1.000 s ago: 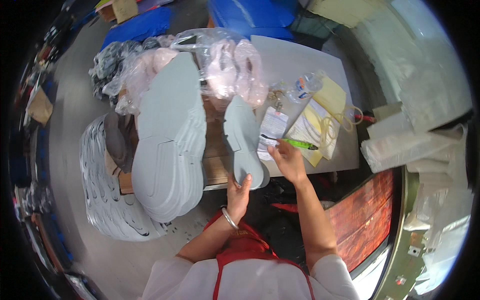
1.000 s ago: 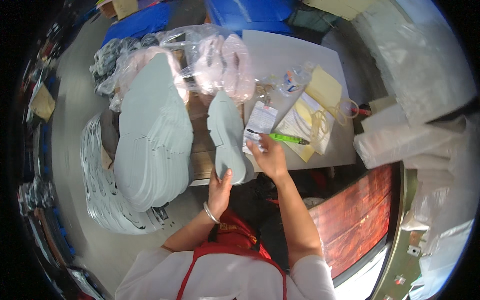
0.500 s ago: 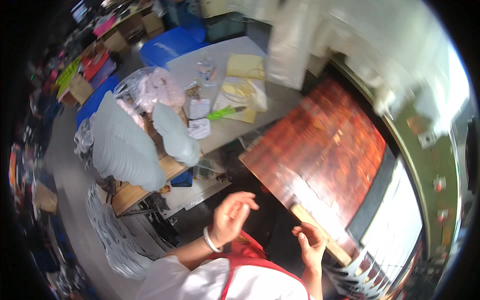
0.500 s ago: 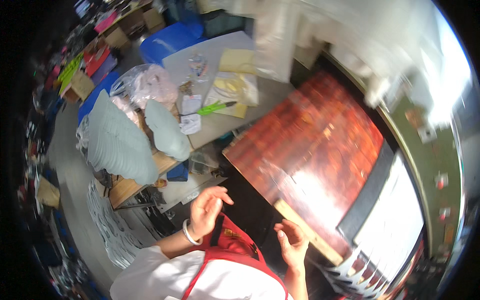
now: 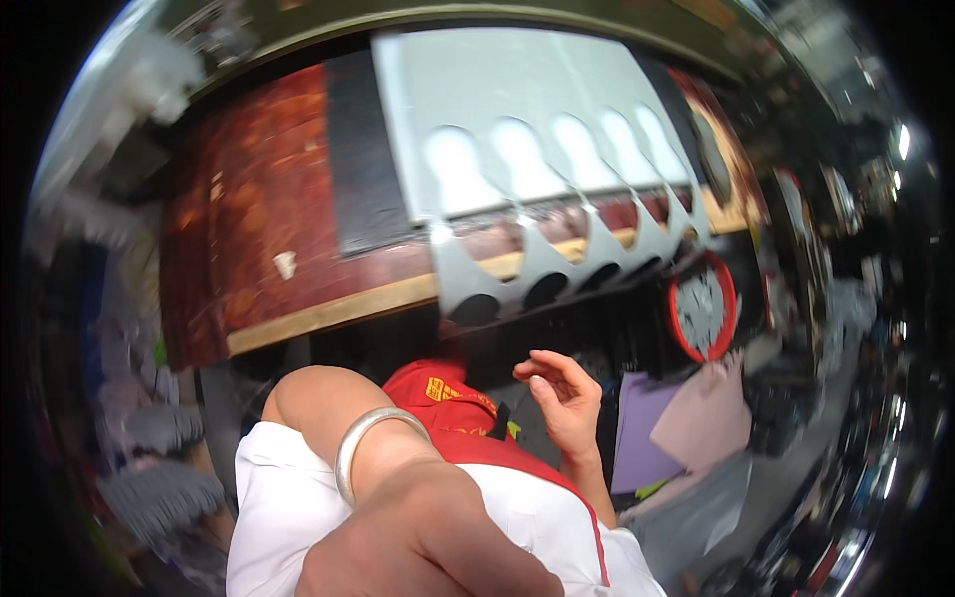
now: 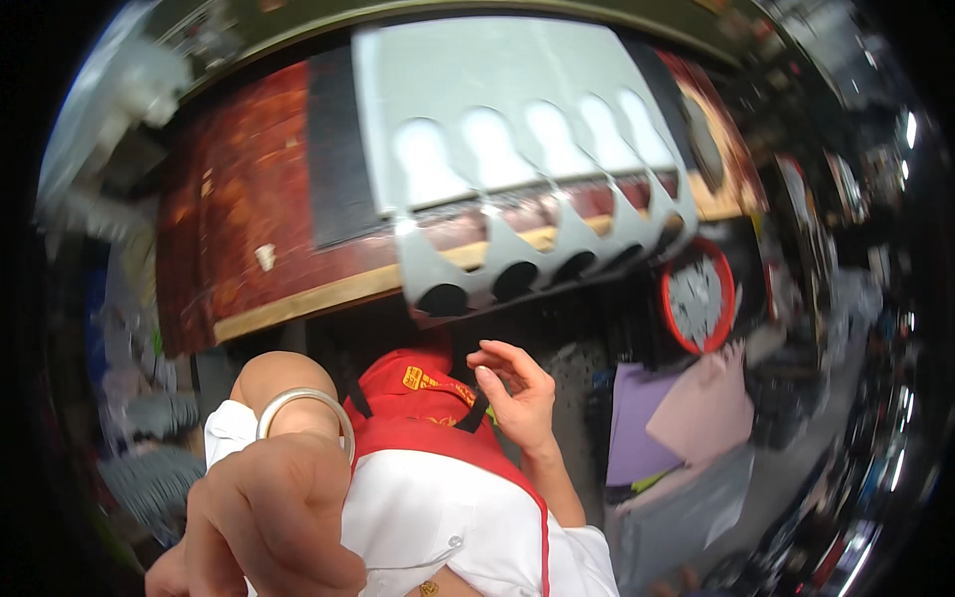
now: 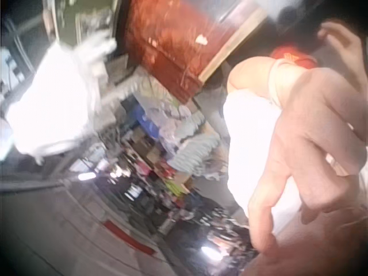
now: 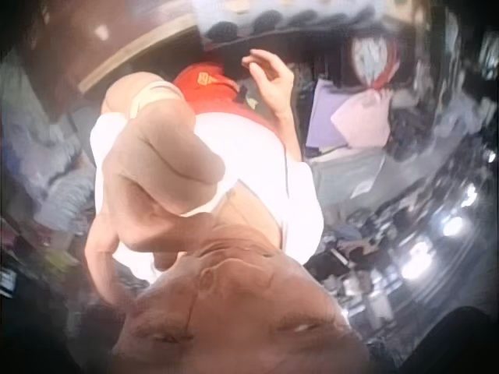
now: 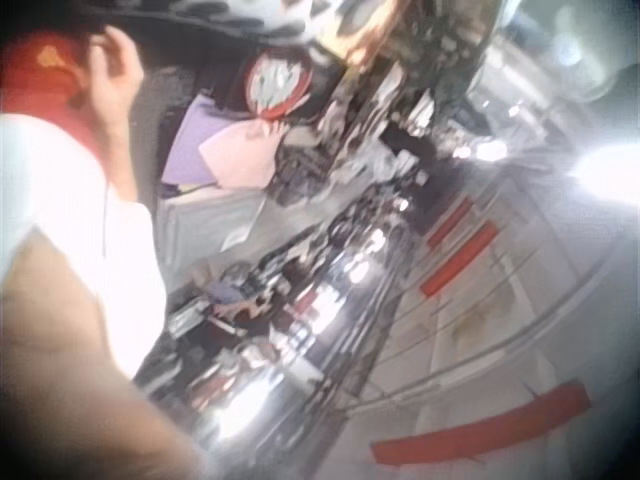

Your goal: The person operates a hydraulic die-cutting press to cut shoe insoles from a sheet of gray material. They place the sheet on the press, activate the machine, remove the cut insoles, and stack them on the table. The process is repeated multiple times throughout the clip.

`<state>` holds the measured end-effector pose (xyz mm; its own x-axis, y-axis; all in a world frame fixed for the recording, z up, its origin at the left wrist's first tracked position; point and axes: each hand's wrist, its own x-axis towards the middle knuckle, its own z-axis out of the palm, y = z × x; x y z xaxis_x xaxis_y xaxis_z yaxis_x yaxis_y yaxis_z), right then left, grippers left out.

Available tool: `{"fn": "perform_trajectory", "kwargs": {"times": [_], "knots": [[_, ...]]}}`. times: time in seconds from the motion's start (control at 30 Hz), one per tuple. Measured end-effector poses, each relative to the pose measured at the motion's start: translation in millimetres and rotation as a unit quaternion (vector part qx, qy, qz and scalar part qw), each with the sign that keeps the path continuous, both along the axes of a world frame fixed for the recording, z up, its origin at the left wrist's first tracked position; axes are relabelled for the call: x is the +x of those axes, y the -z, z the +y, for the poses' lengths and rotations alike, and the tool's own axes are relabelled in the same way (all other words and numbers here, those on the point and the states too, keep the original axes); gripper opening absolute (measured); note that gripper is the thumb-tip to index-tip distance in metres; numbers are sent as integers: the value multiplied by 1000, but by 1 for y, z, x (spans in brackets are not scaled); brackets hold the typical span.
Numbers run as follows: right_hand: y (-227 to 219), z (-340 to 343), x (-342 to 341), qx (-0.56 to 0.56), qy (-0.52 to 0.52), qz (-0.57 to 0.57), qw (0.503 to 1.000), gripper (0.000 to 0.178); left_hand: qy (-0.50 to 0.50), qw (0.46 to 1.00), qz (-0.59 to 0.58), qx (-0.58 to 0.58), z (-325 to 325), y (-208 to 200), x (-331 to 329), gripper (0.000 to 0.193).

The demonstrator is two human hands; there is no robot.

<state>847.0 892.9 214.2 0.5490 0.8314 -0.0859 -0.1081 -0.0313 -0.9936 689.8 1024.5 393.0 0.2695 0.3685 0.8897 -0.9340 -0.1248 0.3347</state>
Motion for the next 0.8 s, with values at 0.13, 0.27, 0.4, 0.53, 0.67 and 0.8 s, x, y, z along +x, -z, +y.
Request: {"fn": "perform_trajectory", "kwargs": {"times": [0.13,0.27,0.4,0.53,0.67,0.8], "knots": [[7,-15,35,15,89,13,996,30,118,992,-33,16,12,6,76,37],[1,-6,81,15,132,20,991,29,261,946,-92,168,60,19,164,36],[-2,31,139,-5,130,8,991,29,117,951,106,267,140,57,215,46],[-8,82,196,-59,105,-26,992,30,-420,663,506,357,240,135,262,62],[-11,128,241,-8,56,-26,998,35,-440,416,752,261,316,206,230,74],[-9,157,259,-62,8,-32,998,39,-533,359,649,407,330,263,201,59]]}}
